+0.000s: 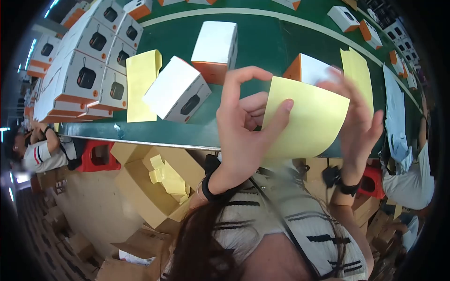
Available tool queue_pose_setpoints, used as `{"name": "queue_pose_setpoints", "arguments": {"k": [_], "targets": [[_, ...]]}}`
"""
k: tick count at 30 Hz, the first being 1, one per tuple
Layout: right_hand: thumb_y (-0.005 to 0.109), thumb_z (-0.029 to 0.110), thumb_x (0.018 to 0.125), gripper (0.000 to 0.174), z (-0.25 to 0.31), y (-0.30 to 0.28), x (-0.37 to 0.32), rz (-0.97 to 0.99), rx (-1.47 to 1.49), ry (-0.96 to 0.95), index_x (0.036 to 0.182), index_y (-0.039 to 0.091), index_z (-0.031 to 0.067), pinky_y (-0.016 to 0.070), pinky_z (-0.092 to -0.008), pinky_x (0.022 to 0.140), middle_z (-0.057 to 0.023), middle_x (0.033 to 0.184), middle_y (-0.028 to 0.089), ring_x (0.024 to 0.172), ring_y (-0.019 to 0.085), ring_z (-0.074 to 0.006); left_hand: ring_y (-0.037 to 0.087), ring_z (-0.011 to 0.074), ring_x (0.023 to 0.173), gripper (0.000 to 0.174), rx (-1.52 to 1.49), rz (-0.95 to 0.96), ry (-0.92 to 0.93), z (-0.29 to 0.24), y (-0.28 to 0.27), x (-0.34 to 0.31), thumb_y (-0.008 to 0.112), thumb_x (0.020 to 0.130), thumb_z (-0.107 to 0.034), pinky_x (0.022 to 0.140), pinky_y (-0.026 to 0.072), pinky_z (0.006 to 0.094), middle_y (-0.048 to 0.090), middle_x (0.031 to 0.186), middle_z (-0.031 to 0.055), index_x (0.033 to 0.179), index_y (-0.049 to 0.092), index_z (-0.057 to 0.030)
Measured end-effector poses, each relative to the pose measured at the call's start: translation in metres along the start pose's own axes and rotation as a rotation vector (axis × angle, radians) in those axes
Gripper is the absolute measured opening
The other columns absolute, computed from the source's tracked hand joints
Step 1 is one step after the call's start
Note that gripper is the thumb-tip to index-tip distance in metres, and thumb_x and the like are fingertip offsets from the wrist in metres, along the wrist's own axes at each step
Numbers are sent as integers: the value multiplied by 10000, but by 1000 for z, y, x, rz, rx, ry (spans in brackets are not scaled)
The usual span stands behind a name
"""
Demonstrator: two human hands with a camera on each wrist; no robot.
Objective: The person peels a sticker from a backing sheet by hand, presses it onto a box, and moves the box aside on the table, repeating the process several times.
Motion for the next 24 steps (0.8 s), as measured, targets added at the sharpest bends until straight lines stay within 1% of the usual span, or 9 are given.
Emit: {"name": "queue_pose_setpoints", "arguments": {"k": [1, 2, 4, 5, 7, 10, 13, 17, 24], "targets": [[624, 164, 912, 431, -17, 11, -21, -86, 162, 168, 1288, 538, -30, 472, -349, 959, -149, 1249, 601, 1123, 594, -223, 606, 90, 821, 255, 0, -3, 86, -4, 1, -1, 690, 840, 38, 683, 487, 208, 661, 1001, 105, 1063, 570, 8], [615, 130, 926, 352, -32, 23, -36, -171, 325, 334, 1236, 577, -33, 493, -323, 920, -139, 1179, 641, 1056, 628, -182, 606, 90, 821, 255, 0, 8, 75, 3, 0, -3, 690, 840, 38, 683, 487, 208, 661, 1001, 105, 1063, 570, 8], [638, 105, 915, 324, -30, 41, -36, -232, 190, 327, 1204, 591, -33, 511, -285, 845, -118, 1132, 661, 982, 645, -155, 598, 135, 873, 301, 642, 28, 487, -12, 7, -12, 744, 758, 42, 720, 478, 226, 630, 1048, 105, 1029, 621, -1], [660, 80, 904, 297, -28, 41, -38, -283, 54, 333, 1172, 606, -34, 529, -246, 770, -98, 1085, 682, 907, 662, -128, 598, 135, 873, 301, 638, 38, 481, -10, 7, -10, 744, 758, 42, 720, 478, 226, 630, 1048, 105, 1029, 621, -1], [679, 67, 890, 287, -25, 40, -43, -287, 28, 345, 1150, 615, -37, 528, -242, 754, -88, 1042, 692, 884, 662, -121, 611, 234, 858, 317, 1014, 17, 842, -27, 21, -23, 777, 698, -39, 662, 454, 325, 636, 1010, 97, 992, 660, -29], [692, 57, 883, 258, -17, 38, -44, -300, -9, 299, 1116, 634, -39, 529, -240, 737, -77, 992, 704, 854, 662, -112, 607, 216, 876, 366, 1091, 103, 918, -32, 31, -34, 777, 662, -51, 713, 420, 344, 641, 1001, 68, 1011, 669, -38], [675, 59, 898, 222, -12, 38, -52, -308, -46, 250, 1093, 642, -40, 523, -234, 734, -66, 979, 700, 844, 651, -99, 609, 224, 848, 322, 985, 134, 872, -23, 34, -37, 759, 660, -31, 743, 417, 364, 637, 967, 53, 966, 660, -42], [648, 49, 914, 174, -4, 40, -60, -262, -208, 157, 1057, 634, -49, 497, -213, 733, -41, 952, 670, 841, 606, -68, 613, 231, 832, 281, 947, 153, 832, -13, 37, -37, 741, 650, -12, 729, 422, 361, 632, 921, 49, 910, 642, -47], [629, 29, 912, 145, -1, 40, -67, -356, -161, 178, 1028, 622, -58, 462, -200, 705, -7, 934, 620, 820, 563, -58, 617, 237, 785, 265, 891, 194, 835, -10, 38, -34, 725, 634, 8, 712, 431, 349, 637, 853, 39, 872, 623, -46]]}}
Point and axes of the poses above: each hand's wrist, its own x-axis towards the middle knuckle, its own y-axis out of the palm, z = x × y, the point moved 8 cm from there along x, towards the middle knuckle
